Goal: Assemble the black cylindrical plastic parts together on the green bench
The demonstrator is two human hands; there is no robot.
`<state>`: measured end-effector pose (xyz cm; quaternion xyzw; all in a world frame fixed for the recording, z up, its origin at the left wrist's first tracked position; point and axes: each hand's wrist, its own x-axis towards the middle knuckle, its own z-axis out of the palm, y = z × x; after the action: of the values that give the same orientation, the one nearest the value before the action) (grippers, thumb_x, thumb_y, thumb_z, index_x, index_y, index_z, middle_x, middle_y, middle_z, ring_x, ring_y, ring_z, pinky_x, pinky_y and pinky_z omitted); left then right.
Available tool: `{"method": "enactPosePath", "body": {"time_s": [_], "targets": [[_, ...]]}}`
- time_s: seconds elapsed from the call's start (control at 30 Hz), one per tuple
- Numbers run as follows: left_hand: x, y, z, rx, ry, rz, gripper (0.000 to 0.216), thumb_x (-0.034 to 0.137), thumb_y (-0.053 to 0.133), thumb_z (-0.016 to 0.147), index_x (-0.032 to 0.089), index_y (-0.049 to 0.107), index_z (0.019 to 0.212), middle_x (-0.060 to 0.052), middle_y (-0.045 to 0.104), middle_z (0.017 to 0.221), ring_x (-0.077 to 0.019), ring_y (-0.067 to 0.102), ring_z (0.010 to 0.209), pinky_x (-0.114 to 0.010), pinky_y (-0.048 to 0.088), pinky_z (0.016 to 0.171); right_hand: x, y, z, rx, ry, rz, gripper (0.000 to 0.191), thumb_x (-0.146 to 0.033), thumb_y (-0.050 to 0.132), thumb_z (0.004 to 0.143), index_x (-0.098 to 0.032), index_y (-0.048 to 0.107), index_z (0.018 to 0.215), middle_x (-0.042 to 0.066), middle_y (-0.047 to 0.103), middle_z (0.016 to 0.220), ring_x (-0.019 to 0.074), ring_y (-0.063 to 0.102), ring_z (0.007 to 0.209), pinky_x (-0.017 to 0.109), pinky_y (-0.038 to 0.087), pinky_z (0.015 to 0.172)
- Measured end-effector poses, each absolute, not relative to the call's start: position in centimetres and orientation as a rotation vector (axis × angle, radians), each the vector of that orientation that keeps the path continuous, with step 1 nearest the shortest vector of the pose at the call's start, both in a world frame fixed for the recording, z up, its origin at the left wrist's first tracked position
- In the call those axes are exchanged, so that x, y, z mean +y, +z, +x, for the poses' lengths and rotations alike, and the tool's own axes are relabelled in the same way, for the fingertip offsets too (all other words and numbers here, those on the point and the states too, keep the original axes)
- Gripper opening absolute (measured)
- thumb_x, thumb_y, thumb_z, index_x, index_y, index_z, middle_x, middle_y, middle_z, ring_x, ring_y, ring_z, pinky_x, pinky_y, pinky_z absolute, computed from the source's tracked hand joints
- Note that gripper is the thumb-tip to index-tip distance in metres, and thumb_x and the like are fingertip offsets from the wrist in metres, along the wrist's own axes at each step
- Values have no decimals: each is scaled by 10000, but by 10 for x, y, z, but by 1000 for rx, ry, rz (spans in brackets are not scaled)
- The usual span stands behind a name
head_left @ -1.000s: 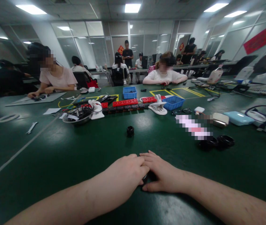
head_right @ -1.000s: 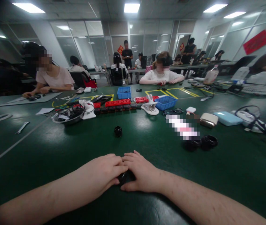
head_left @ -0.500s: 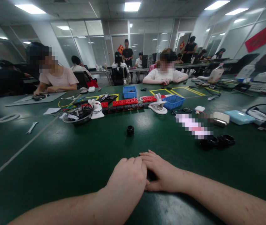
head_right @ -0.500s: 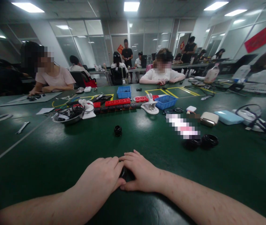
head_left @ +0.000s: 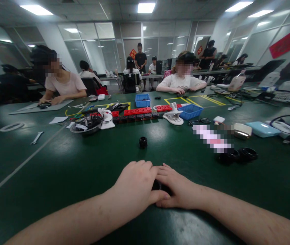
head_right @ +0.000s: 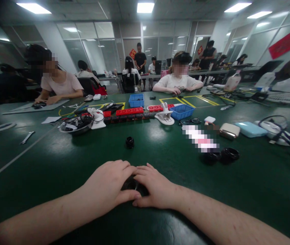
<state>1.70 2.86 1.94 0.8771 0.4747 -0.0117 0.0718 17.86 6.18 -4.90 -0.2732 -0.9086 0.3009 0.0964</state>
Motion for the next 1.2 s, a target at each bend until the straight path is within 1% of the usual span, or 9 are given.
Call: {"method": "enactPosePath", "body": {"time_s": [0.1,0.2,0.27,0.37,0.5,0.6,0.73,0.9,1.2], "targets": [[33,25,6,1193,96,2657,337,352,671,741,169,599,1015,-52,617,970,-233,558,901,-363,438,788,62,-49,179,-2676,921,-809,562,-376,693,642,-226,518,1155,85,486,1247,258,396,1178,536,136,1027],[35,27,-2,951,78,2643,365,179,686,735,220,572,1078,-17,594,1109,-200,529,1015,-321,403,869,62,-47,178,-2686,922,-809,617,-351,702,637,-266,482,1207,62,484,1248,250,384,1189,532,132,1029],[36,27,-4,893,47,2633,377,121,673,737,227,569,1084,-9,594,1129,-192,524,1039,-316,386,898,62,-46,178,-2699,917,-814,603,-347,701,639,-269,493,1200,59,506,1217,248,390,1183,525,133,1031],[37,25,-3,891,35,2632,324,100,669,737,211,595,1032,-19,614,1089,-195,542,1013,-313,391,886,61,-46,178,-2701,918,-824,588,-358,697,642,-261,507,1190,67,511,1209,253,385,1188,523,137,1030],[35,25,3,975,-10,2637,331,126,708,703,193,604,1009,-26,634,1008,-198,575,919,-304,423,819,62,-46,178,-2695,925,-830,563,-350,703,634,-266,528,1163,60,508,1220,255,381,1193,526,133,1031],[32,23,10,1152,-105,2629,367,201,730,689,164,601,1030,-58,634,990,-225,587,891,-324,442,782,61,-45,177,-2679,930,-828,577,-334,708,624,-265,519,1166,54,498,1237,249,382,1194,526,124,1035],[27,13,19,1358,-226,2685,305,311,701,716,96,635,921,-111,642,926,-263,602,848,-351,452,747,61,-45,177,-2672,928,-803,551,-344,685,646,-246,518,1162,61,495,1241,245,386,1190,516,129,1037],[24,4,25,1456,-242,2751,368,406,646,749,61,635,877,-131,646,829,-279,612,774,-351,459,665,62,-47,177,-2674,901,-806,540,-385,668,654,-207,524,1143,80,521,1194,244,407,1169,495,145,1039],[21,3,29,1594,-229,2691,407,474,608,756,71,642,803,-129,653,736,-282,620,688,-355,458,593,62,-52,178,-2699,860,-799,543,-403,658,659,-189,521,1140,84,525,1179,250,407,1162,482,158,1039]]}}
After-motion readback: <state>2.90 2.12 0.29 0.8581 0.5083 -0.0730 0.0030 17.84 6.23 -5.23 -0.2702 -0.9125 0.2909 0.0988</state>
